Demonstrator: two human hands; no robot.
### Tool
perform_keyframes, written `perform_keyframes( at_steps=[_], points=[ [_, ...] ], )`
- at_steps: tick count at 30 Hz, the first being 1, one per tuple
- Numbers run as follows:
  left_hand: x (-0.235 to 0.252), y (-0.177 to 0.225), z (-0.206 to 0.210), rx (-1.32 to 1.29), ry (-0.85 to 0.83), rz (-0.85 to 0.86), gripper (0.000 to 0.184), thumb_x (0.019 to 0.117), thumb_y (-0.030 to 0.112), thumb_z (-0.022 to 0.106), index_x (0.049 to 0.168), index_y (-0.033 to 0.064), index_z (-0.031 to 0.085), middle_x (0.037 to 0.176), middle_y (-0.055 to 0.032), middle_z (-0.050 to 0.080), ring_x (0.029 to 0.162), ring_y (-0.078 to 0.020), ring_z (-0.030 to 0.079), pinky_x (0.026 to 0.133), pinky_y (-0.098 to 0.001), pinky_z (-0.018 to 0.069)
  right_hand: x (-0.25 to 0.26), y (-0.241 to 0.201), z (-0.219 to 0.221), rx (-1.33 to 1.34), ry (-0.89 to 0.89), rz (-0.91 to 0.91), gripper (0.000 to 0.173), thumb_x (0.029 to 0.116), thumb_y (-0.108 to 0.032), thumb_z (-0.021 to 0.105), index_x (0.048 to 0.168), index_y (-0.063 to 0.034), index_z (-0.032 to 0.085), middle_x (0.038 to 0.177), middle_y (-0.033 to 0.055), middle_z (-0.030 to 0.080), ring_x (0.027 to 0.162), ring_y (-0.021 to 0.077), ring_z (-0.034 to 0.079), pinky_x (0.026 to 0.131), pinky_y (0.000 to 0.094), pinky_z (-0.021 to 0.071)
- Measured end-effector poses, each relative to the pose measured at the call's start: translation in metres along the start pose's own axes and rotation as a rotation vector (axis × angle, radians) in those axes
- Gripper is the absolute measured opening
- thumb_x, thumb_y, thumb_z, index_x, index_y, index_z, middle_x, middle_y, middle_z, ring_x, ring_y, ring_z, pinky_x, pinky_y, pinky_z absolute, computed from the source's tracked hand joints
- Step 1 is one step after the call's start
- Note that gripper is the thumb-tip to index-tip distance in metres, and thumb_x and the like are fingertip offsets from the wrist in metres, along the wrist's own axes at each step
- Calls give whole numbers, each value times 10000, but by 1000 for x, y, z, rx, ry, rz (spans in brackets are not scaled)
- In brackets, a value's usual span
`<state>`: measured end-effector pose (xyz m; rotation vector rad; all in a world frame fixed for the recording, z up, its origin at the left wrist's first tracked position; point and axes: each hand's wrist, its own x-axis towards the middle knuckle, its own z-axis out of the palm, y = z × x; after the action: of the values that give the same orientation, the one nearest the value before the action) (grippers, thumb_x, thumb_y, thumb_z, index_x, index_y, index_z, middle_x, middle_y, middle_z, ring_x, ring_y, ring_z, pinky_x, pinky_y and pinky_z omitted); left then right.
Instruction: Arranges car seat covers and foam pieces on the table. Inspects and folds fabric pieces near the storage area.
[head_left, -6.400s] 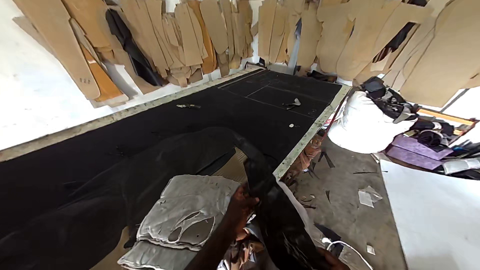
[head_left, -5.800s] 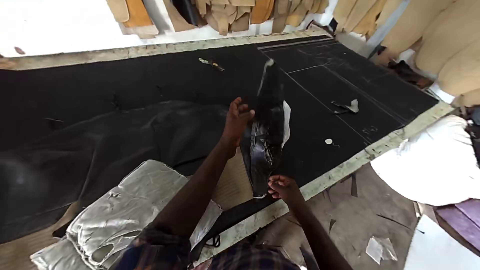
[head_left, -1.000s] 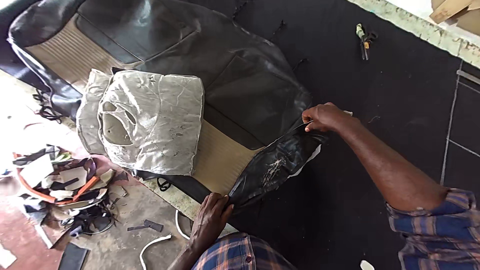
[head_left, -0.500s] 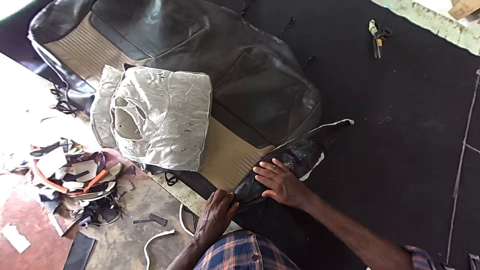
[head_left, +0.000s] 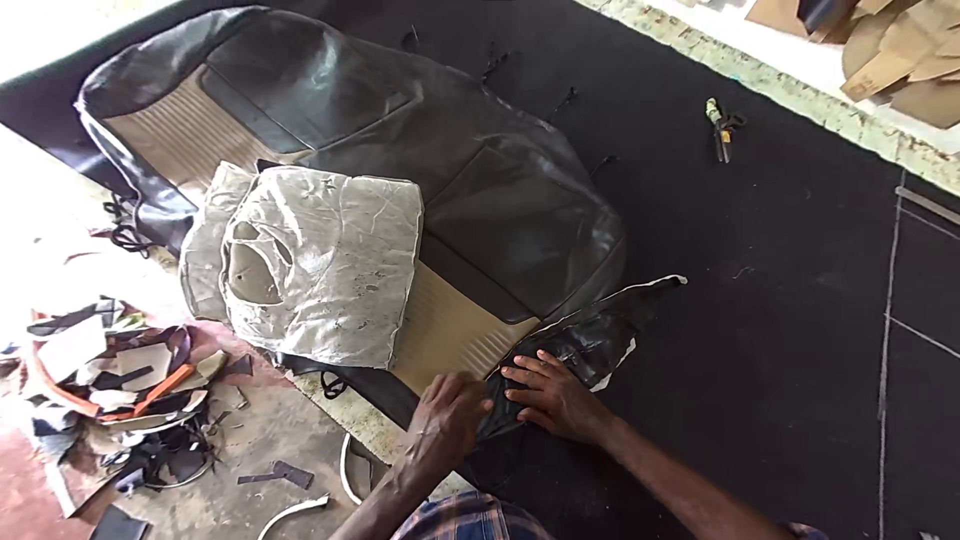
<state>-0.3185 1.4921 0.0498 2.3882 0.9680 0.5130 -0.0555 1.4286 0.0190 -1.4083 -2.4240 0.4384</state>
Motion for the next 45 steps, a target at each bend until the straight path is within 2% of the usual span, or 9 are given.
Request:
perform_keyframes(
  at_steps=[5, 11, 21, 24, 27, 30, 33, 37, 45],
  points=[
    [75, 27, 44, -55, -193, 272, 483, 1089, 437, 404, 1393, 135, 624, 1558, -33, 489, 1454, -206, 427, 1179, -452, 376, -4, 1, -3, 44, 16, -1, 407, 1061, -455, 467, 1037, -168, 754, 1220, 46, 709, 1311, 213, 562, 1213, 480, 327],
    [101, 21, 66, -4, -266, 156, 526, 1078, 526, 333, 1348, 226, 671, 1616, 35, 404, 1467, -193, 383, 1151, -465, 370, -4, 4, 2, 127, 11, 15, 395, 1065, -459, 478, 1047, -178, 754, 1114, 18, 733, 1178, 192, 630, 1138, 473, 408],
    [135, 11, 78, -56, -57, 85, 297, 1002, 326, 629, 1260, 199, 701, 1169, -12, 666, 1098, -205, 625, 924, -415, 547, -1, -16, 5, 123, 47, 133, 363, 1077, -398, 439, 1273, -225, 689, 1420, -14, 620, 1458, 206, 429, 1259, 535, 221],
    [136, 9, 85, -25, -33, 61, 319, 1007, 302, 603, 1302, 207, 678, 1137, -24, 679, 1072, -223, 642, 905, -428, 558, -14, -16, 4, 302, 391, 195, 326, 1050, -401, 564, 1051, -148, 770, 1248, 11, 719, 1316, 175, 582, 1191, 448, 401],
    [133, 8, 87, 15, -9, 86, 321, 1034, 306, 519, 1294, 198, 673, 1136, -24, 687, 1073, -225, 647, 922, -416, 553, -30, -2, -13, 305, 908, 601, 233, 970, -282, 690, 1045, -80, 778, 1132, 57, 727, 1113, 172, 672, 980, 382, 574],
    [130, 6, 90, 35, 10, 134, 321, 1036, 286, 481, 1251, 171, 689, 1122, -39, 692, 1061, -247, 650, 914, -436, 548, -46, 44, -36, 510, 1120, 1102, 589, 910, -272, 765, 1397, -14, 558, 1395, 163, 583, 1233, 248, 612, 1001, 431, 559],
    [130, 7, 91, 74, 43, 178, 303, 1036, 275, 460, 1184, 191, 711, 1111, -43, 694, 1059, -255, 656, 877, -439, 559, -45, 91, -57, 876, 1233, 1231, 807, 886, -264, 811, 1542, -84, 377, 1428, 193, 550, 1178, 313, 624, 927, 515, 560],
    [127, 9, 94, 121, 122, 226, 319, 1013, 207, 480, 1204, 235, 735, 1072, -81, 693, 1009, -285, 667, 834, -450, 574, -25, 127, -85, 1097, 1217, 1172, 455, 891, -271, 807, 1268, -73, 647, 1173, 137, 702, 1043, 263, 678, 885, 500, 565],
    [122, 12, 97, 203, 208, 297, 371, 923, 88, 533, 1197, 187, 762, 947, -105, 676, 875, -288, 660, 748, -436, 567, 0, 184, -115, 1042, 894, 1071, 387, 977, -411, 689, 1073, -37, 705, 969, 136, 700, 845, 230, 657, 768, 462, 549]
  ],
)
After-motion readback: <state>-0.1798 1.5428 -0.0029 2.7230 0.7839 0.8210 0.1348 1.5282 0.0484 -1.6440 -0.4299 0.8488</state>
